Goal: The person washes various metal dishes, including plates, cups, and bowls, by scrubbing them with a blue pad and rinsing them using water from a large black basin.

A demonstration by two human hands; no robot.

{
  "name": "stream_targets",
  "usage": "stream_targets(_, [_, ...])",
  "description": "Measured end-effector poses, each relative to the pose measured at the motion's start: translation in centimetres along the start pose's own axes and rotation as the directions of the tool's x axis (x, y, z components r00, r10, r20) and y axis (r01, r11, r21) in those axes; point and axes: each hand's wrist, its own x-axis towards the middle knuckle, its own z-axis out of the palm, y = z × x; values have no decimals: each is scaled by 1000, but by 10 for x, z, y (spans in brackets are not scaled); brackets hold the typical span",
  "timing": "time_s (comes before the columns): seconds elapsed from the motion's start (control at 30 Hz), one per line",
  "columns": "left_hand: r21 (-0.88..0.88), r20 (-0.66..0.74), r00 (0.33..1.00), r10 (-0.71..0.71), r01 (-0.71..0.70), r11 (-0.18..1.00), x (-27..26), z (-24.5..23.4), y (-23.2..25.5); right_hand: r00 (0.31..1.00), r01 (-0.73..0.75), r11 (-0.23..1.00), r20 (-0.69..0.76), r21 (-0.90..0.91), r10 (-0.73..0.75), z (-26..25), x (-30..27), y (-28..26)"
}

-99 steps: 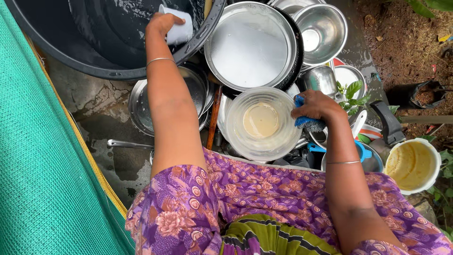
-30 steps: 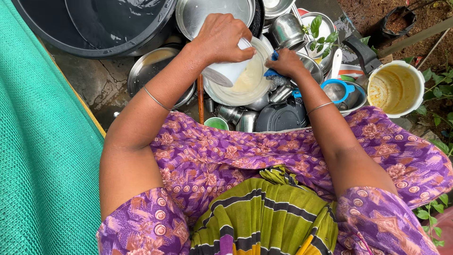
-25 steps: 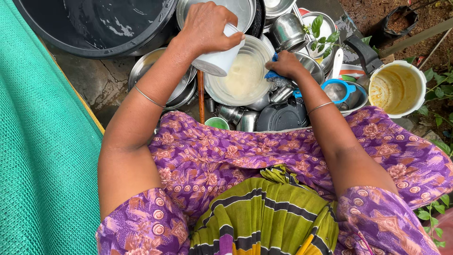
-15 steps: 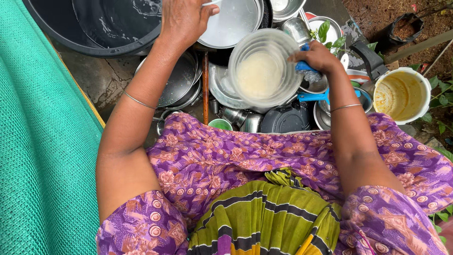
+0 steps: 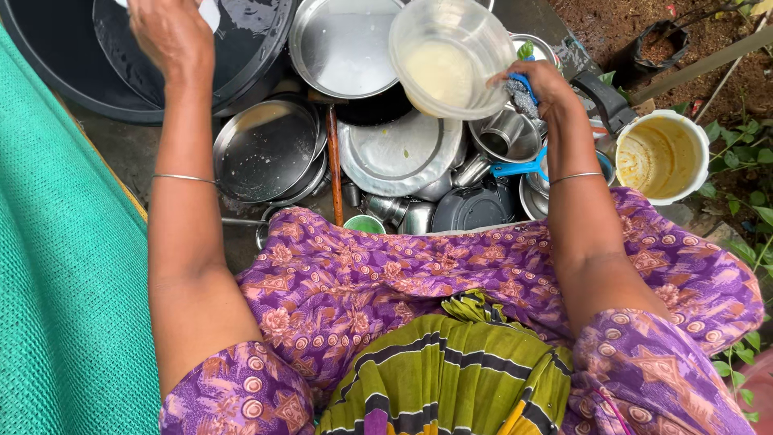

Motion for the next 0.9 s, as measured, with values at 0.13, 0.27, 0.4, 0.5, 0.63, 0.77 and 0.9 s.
stream_targets(0.13, [14,191,974,-125,124,992,-20,-5,-16,909,-308,816,405,488,100,-36,47,40])
stream_targets(0.27, [72,298,941,-158,142,987,-34,-2,-25,909,-324,626,417,709,-1,-78,55,40])
stream_targets(0.4, [52,323,931,-173,165,985,-40,5,-33,886,-394,303,446,868,-125,-73,40,16])
stream_targets(0.5, [68,308,937,-162,149,987,-47,16,-39,826,-426,394,528,815,-197,-46,41,-1])
stream_targets(0.63, [130,299,943,-149,114,985,-51,27,-46,733,-465,555,652,690,-197,-3,46,-16])
stream_targets(0.77, [162,294,944,-150,105,981,-55,29,-44,746,-449,696,664,561,-54,19,52,-20])
stream_targets(0.9, [165,266,952,-149,107,980,-62,29,-47,922,-117,986,383,122,63,31,37,-29])
